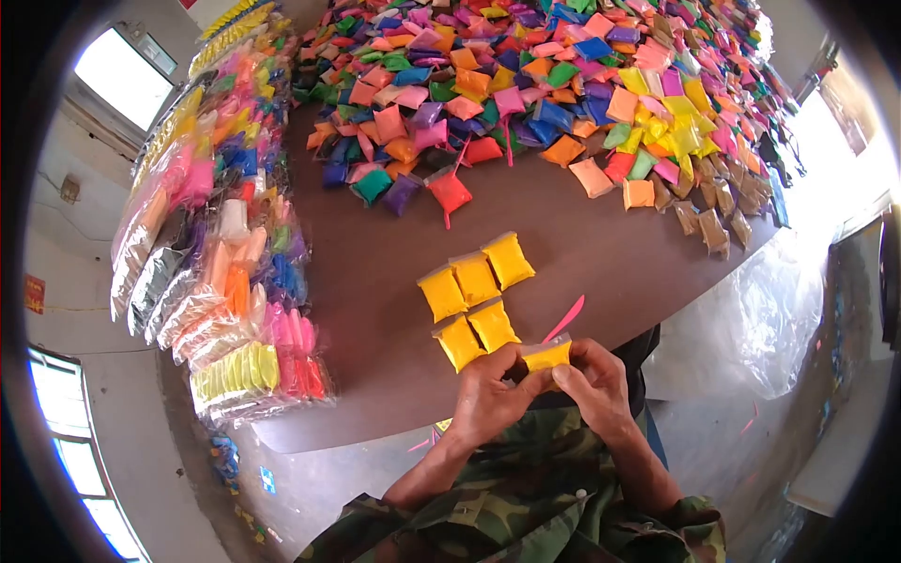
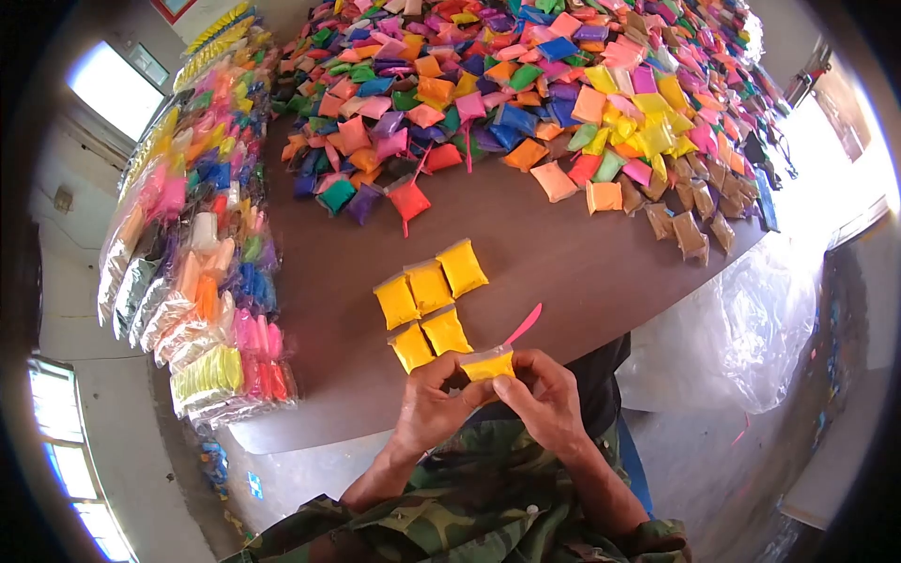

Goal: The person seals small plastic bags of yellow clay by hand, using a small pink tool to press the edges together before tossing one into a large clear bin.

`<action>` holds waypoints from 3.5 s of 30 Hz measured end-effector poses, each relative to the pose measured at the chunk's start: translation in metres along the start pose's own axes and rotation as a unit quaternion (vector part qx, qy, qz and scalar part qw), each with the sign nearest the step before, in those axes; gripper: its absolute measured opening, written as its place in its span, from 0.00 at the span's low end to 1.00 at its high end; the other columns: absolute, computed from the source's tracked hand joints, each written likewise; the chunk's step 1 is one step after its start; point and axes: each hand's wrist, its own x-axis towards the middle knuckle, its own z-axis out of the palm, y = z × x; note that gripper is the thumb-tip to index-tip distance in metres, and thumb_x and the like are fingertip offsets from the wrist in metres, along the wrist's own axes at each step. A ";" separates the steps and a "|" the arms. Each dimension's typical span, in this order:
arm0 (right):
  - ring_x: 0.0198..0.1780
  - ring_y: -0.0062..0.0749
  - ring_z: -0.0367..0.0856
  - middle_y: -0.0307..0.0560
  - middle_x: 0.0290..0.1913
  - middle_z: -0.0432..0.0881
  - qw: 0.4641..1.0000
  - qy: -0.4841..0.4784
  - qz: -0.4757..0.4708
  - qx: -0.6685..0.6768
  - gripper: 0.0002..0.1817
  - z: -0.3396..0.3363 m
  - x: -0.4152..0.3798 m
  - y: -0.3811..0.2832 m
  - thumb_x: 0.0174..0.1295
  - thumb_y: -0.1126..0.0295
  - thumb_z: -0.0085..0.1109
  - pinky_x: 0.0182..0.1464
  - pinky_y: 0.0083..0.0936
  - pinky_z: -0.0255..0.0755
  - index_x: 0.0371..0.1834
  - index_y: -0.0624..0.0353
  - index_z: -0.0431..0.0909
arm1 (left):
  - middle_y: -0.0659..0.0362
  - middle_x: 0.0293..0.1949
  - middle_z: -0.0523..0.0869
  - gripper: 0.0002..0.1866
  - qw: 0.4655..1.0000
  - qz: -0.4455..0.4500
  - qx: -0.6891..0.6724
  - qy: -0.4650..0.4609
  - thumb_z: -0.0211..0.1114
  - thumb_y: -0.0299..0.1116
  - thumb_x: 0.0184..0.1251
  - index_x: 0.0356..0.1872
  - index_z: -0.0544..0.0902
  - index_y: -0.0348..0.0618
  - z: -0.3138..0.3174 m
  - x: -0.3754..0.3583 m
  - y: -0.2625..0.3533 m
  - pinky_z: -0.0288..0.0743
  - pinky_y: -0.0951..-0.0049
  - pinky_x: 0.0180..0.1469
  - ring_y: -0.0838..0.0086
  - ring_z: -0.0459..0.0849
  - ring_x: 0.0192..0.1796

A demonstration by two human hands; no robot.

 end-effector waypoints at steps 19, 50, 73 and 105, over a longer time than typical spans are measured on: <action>0.47 0.22 0.87 0.41 0.47 0.89 0.991 0.035 -0.005 0.130 0.13 -0.004 -0.007 0.008 0.76 0.70 0.67 0.56 0.24 0.80 0.57 0.67 0.85 | 0.57 0.41 0.90 0.16 0.998 -0.023 0.015 -0.049 0.75 0.36 0.77 0.53 0.85 0.32 0.010 -0.007 0.003 0.84 0.74 0.47 0.78 0.88 0.43; 0.48 0.19 0.86 0.40 0.47 0.89 0.994 0.007 0.026 0.103 0.09 -0.007 -0.011 0.011 0.76 0.77 0.66 0.55 0.22 0.83 0.55 0.69 0.84 | 0.61 0.39 0.90 0.09 0.998 -0.061 -0.029 -0.001 0.74 0.28 0.75 0.48 0.86 0.32 0.008 -0.018 -0.010 0.82 0.79 0.47 0.83 0.86 0.41; 0.46 0.16 0.83 0.38 0.44 0.87 0.997 -0.024 0.010 0.079 0.09 -0.012 -0.017 0.020 0.77 0.73 0.65 0.51 0.18 0.79 0.52 0.68 0.85 | 0.67 0.34 0.87 0.10 0.989 -0.052 -0.136 0.015 0.73 0.33 0.79 0.47 0.87 0.35 0.018 -0.025 -0.005 0.73 0.83 0.37 0.87 0.79 0.35; 0.47 0.21 0.87 0.45 0.47 0.90 0.999 -0.038 0.003 0.016 0.15 -0.024 -0.027 0.014 0.72 0.73 0.72 0.52 0.22 0.83 0.56 0.69 0.83 | 0.63 0.36 0.88 0.09 0.999 -0.022 -0.028 0.015 0.76 0.31 0.74 0.45 0.87 0.37 0.016 -0.017 -0.008 0.78 0.79 0.42 0.83 0.83 0.37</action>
